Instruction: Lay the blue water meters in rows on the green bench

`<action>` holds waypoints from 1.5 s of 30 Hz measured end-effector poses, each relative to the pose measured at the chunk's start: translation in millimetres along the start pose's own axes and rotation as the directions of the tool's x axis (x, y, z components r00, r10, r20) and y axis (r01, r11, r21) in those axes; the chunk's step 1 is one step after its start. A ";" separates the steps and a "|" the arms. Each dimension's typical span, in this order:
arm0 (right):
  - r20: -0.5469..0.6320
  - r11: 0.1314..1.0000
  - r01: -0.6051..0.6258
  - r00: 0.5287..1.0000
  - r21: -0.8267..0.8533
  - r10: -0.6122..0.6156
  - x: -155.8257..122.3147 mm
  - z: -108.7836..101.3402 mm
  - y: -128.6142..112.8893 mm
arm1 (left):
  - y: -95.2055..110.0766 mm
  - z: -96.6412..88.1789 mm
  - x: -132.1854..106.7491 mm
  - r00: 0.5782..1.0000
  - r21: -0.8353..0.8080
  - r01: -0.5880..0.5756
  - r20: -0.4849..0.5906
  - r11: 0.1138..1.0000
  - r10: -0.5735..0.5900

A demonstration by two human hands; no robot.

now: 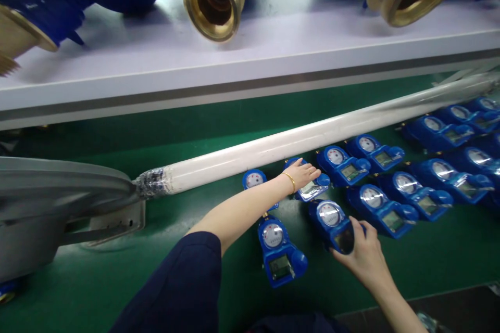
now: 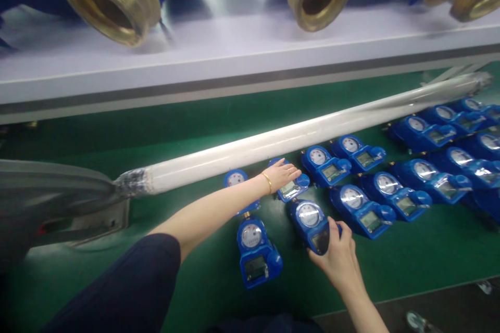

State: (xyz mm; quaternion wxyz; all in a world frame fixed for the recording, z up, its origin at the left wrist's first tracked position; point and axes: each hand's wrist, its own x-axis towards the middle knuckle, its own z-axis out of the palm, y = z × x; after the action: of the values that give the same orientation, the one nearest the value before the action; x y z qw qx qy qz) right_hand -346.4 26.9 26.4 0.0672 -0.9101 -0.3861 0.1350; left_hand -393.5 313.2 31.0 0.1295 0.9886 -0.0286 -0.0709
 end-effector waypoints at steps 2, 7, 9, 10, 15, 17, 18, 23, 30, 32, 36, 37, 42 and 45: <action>0.008 1.000 -0.003 1.000 0.006 0.003 0.3 -2.6 -3.1 | -0.6 -4.1 2.4 0.999 -0.004 0.010 0.032 1.000 -0.010; -0.003 1.000 0.005 1.000 0.020 -0.005 0.1 -5.0 -4.8 | -2.5 -8.8 7.6 0.996 -0.002 -0.001 0.094 1.000 0.001; -0.009 1.000 0.012 1.000 0.026 -0.012 0.2 -4.7 -4.5 | -3.2 -9.4 8.3 0.994 -0.002 -0.010 0.110 1.000 0.010; -0.012 1.000 0.012 1.000 0.028 -0.011 0.2 -4.5 -4.5 | -3.6 -9.5 8.4 0.993 -0.003 -0.014 0.113 1.000 0.015; -0.006 1.000 0.006 1.000 0.022 -0.006 0.4 -4.5 -4.6 | -6.8 -7.4 9.5 0.993 -0.017 -0.037 0.116 0.999 0.038; 0.010 1.000 0.006 1.000 0.009 -0.006 1.2 -5.0 -3.4 | -8.0 -5.8 10.4 0.992 -0.021 -0.044 0.116 0.999 0.046; 0.017 1.000 0.008 1.000 0.003 -0.008 1.7 -5.1 -2.4 | -8.4 -5.2 10.8 0.992 -0.023 -0.047 0.116 0.999 0.049; 0.032 1.000 0.015 0.999 0.011 -0.015 3.3 -4.6 2.4 | -8.3 -6.6 9.4 0.992 -0.025 -0.045 0.120 0.999 0.048; 0.017 1.000 0.015 1.000 0.016 -0.015 0.6 -3.0 -0.1 | -5.5 -8.4 6.4 0.993 -0.016 -0.020 0.112 1.000 0.022; 0.006 1.000 0.031 1.000 0.000 -0.031 -0.6 -0.8 0.1 | 0.2 -4.8 4.0 0.995 -0.012 0.037 0.090 0.999 -0.036; -0.033 0.997 0.065 0.997 -0.040 -0.066 -1.9 8.1 6.8 | 17.9 9.5 -2.6 0.984 0.021 0.178 -0.016 0.984 -0.178; -0.028 0.997 0.067 0.997 -0.047 -0.069 -1.9 10.6 9.4 | 22.4 13.2 -4.1 0.978 0.029 0.205 -0.043 0.978 -0.204; -0.008 0.996 0.071 0.997 -0.061 -0.071 -1.3 16.3 15.4 | 39.5 19.8 -8.0 0.951 0.029 0.304 -0.078 0.952 -0.300; -0.029 0.996 0.063 0.997 -0.067 -0.065 -1.7 15.9 11.9 | 46.0 15.3 -10.4 0.938 0.005 0.344 -0.055 0.939 -0.343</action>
State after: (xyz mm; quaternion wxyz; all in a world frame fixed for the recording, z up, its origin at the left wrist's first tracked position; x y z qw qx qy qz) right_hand -344.1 17.8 8.9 0.0476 -0.9009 -0.4182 0.1058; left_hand -407.8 265.8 29.7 0.1087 0.9809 0.1474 -0.0657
